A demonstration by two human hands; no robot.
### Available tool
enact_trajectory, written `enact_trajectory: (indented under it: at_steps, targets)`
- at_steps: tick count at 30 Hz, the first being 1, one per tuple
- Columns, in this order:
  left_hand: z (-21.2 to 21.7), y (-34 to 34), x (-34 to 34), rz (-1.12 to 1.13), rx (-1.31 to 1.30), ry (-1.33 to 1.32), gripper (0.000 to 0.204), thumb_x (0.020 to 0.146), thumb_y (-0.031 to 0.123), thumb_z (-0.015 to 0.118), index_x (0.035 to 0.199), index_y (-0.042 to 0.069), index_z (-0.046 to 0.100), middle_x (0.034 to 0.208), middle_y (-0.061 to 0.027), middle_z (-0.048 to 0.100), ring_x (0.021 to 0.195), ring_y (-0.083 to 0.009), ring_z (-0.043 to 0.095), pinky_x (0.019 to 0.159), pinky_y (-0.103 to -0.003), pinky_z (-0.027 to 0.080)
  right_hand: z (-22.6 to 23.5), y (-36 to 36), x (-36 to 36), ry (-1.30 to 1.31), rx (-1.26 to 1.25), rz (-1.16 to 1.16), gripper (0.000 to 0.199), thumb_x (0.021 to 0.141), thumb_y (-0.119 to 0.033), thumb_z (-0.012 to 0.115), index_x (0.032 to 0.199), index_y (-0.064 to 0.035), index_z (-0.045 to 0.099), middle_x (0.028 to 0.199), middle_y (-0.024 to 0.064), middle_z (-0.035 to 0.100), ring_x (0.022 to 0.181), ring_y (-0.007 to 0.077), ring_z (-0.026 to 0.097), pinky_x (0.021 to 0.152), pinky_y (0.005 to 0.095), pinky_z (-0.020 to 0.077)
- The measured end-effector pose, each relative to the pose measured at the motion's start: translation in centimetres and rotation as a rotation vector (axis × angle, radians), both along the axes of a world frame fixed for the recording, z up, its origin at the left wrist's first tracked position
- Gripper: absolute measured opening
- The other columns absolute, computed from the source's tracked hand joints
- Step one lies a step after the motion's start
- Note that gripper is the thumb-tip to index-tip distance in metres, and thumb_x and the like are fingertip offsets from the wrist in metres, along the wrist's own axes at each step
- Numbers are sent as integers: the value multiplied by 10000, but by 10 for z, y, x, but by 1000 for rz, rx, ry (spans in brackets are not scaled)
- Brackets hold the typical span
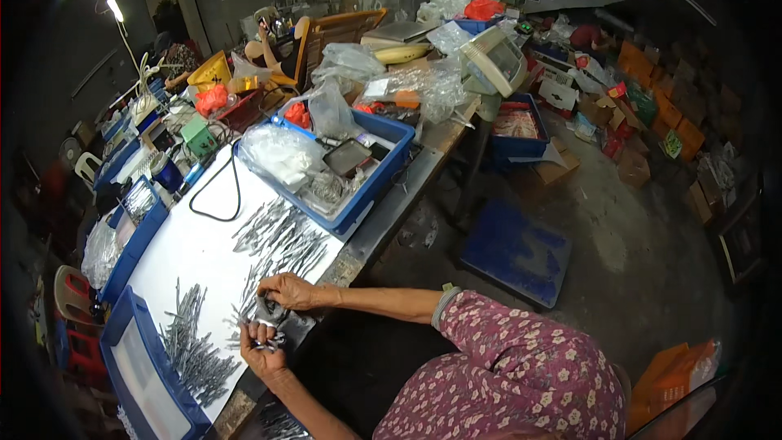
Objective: The recorder is assembling small metal pins using a manual jig on a workbench in a workshop setting.
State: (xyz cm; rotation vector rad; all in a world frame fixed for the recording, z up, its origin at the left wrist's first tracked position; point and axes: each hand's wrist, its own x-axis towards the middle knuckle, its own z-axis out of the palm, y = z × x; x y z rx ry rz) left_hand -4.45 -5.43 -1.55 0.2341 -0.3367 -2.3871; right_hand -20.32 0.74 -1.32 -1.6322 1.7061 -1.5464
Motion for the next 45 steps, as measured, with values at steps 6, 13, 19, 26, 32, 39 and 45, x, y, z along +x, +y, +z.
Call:
enact_trajectory:
  at_steps: [6, 13, 19, 26, 32, 39, 45]
  targets:
    - [2, 19, 0, -130, -5, 21, 186, 926, 193, 432, 776, 85, 412, 601, 8, 351, 478, -104, 306, 475, -255, 280, 3, 0, -4, 32, -3, -53, 280, 713, -85, 489, 960, 40, 533, 839, 176, 607, 790, 263, 601, 707, 335, 467]
    - [2, 32, 8, -98, -45, -32, 145, 920, 177, 446, 855, 48, 451, 627, -10, 378, 476, -108, 321, 476, -255, 288, 7, 4, -5, -30, 31, -62, 212, 709, -81, 506, 869, 58, 520, 675, 134, 547, 613, 163, 535, 562, 298, 443]
    - [1, 44, 6, -94, -104, -82, 142, 912, 159, 450, 905, 18, 463, 755, -61, 448, 503, -118, 364, 485, -255, 305, 17, 16, -1, -148, -76, -79, 162, 739, -44, 537, 870, 52, 531, 644, 58, 539, 595, 100, 498, 537, 261, 424]
    - [11, 63, 1, -149, -124, -90, 156, 895, 159, 483, 909, 3, 475, 720, -36, 427, 501, -112, 354, 498, -257, 303, 36, 48, 2, -487, -121, 43, 116, 797, -6, 526, 906, 31, 542, 618, -2, 509, 513, 32, 455, 451, 175, 373]
    - [11, 80, 0, -184, -160, -151, 186, 876, 156, 516, 912, -26, 507, 671, -30, 459, 495, -111, 374, 501, -255, 311, 33, 69, 4, -640, -39, 65, 176, 800, -23, 542, 968, 29, 537, 662, 1, 540, 526, 28, 479, 459, 166, 406]
    - [10, 88, -1, -147, -174, -226, 182, 896, 162, 481, 907, -18, 507, 652, -24, 430, 486, -111, 370, 487, -254, 316, 38, 82, 10, -790, 52, 29, 203, 795, -29, 571, 982, 36, 527, 681, 21, 566, 546, 42, 518, 457, 166, 419]
    - [14, 92, -2, -172, -64, -157, 161, 889, 151, 476, 940, 0, 493, 663, -26, 409, 484, -114, 381, 475, -258, 329, 39, 80, 22, -813, 68, 58, 185, 781, 2, 540, 961, 38, 528, 649, 12, 551, 520, 40, 491, 449, 176, 399]
